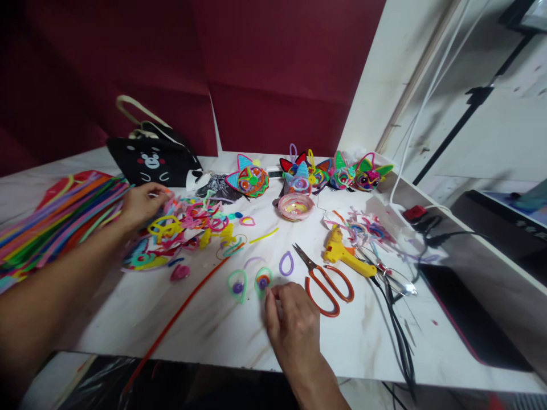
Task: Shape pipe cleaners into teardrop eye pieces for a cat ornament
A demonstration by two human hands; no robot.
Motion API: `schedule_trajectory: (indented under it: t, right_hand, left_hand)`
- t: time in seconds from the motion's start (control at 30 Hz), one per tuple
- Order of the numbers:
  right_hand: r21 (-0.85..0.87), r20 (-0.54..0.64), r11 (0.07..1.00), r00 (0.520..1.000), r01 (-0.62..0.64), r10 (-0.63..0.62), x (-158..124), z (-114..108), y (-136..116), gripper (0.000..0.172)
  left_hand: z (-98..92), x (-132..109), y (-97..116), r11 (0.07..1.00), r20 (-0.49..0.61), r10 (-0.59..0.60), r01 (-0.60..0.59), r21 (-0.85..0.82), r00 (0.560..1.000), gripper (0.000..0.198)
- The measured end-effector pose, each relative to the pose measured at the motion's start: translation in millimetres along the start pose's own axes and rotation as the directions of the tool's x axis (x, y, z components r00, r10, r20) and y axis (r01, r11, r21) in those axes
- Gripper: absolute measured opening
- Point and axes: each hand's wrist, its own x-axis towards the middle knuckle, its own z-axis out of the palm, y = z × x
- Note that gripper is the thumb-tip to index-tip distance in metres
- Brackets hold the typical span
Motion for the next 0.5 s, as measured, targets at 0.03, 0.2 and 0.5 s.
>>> schedule_trajectory:
  t: [0.03,0.2,0.5]
  right_hand:
    - [-0.001,-0.003,1.000,1.000,0.005,-0.005,0,0,0,0.013]
    - [-0.017,-0.002,1.000,1.000,0.016,-0.016,0,0,0,0.014]
    - [-0.010,0.000,1.000,1.000,0.003,-0.003,-1,0,1,0.014]
  left_hand:
    - [-2.0,1,2,0.999,-0.034,0.025,-0.027,-0.034,0.999,0.023]
    - [-7.9,3,14,0.971,-0.124,0.130,-0.151,-0.186,0.984,0.024]
    - [0.8,-9,42,0.898,-0.069,0.161,-0.175,-0.403,0.985,0.018]
